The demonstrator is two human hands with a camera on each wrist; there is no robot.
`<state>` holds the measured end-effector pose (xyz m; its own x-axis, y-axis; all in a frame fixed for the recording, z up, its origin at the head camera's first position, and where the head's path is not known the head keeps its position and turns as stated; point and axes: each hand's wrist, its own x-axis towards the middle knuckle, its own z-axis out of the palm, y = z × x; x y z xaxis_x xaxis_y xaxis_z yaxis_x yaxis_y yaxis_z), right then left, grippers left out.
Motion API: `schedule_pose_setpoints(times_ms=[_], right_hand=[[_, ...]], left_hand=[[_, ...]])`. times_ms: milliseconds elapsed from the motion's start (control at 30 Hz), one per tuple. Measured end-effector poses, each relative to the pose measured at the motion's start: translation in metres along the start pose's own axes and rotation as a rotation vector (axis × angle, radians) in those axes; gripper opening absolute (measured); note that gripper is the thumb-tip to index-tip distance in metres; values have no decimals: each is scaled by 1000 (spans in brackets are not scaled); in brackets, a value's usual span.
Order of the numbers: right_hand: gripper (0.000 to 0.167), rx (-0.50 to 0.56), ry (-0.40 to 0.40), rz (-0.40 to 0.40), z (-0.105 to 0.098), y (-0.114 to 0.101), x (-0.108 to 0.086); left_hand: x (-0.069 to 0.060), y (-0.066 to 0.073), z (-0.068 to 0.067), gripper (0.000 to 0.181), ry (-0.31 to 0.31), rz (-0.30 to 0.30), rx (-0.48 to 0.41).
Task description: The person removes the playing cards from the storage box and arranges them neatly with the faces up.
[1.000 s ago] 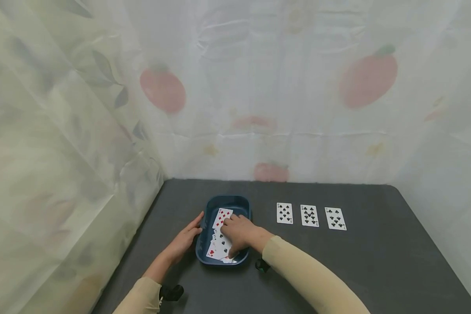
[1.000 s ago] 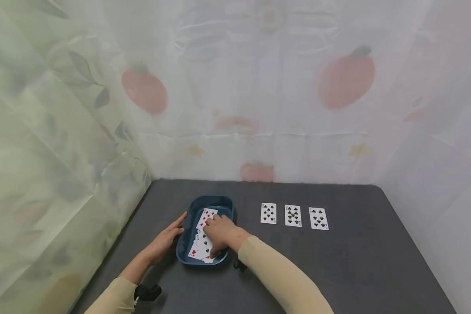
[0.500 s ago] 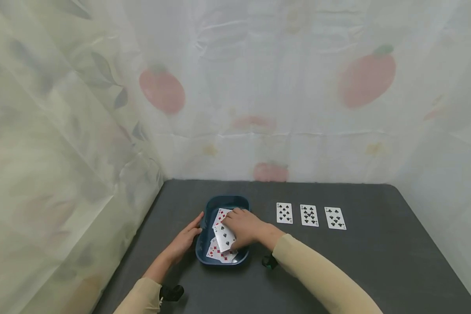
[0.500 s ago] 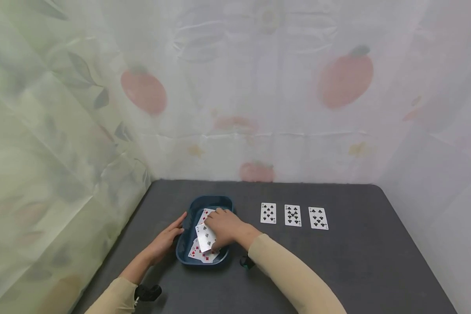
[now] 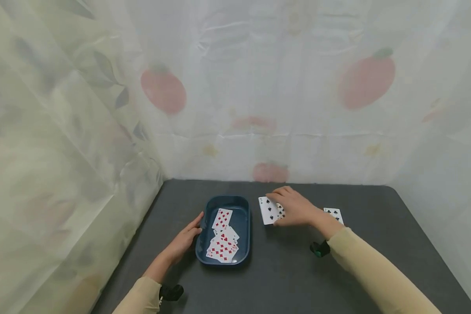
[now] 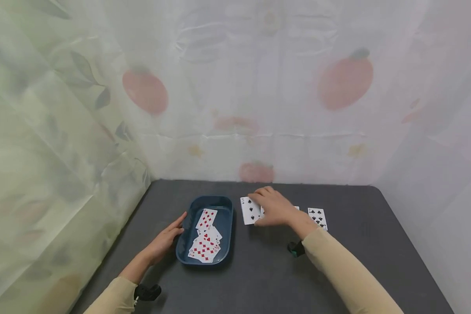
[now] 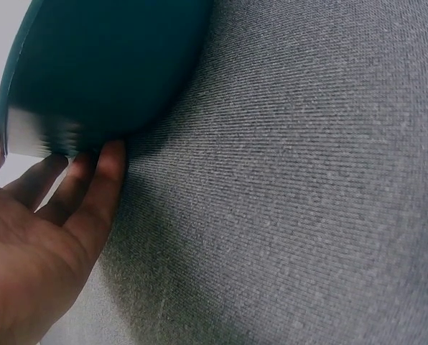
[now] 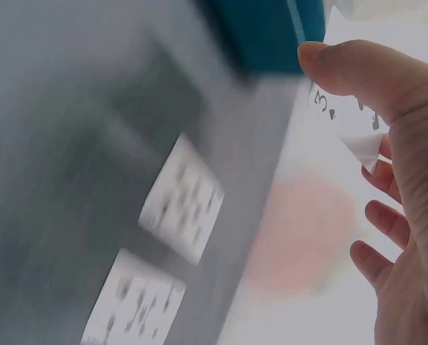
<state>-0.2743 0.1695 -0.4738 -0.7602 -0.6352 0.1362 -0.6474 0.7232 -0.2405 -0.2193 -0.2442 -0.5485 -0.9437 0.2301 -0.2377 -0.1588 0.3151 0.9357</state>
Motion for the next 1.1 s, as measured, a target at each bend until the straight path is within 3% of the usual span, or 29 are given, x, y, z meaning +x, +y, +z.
schedule_pose_setpoints(times_ms=[333, 600, 833, 1100], right_hand=[[85, -57, -30, 212, -14, 91, -88], [84, -91, -94, 354, -15, 134, -136], [83, -88, -155, 405, -19, 152, -159], [81, -68, -219, 477, -21, 161, -164]], left_hand=[[2, -1, -2, 59, -4, 11, -6], [0, -2, -2, 59, -6, 12, -12], [-1, -1, -1, 59, 2, 13, -4], [-1, -4, -4, 59, 5, 7, -5]])
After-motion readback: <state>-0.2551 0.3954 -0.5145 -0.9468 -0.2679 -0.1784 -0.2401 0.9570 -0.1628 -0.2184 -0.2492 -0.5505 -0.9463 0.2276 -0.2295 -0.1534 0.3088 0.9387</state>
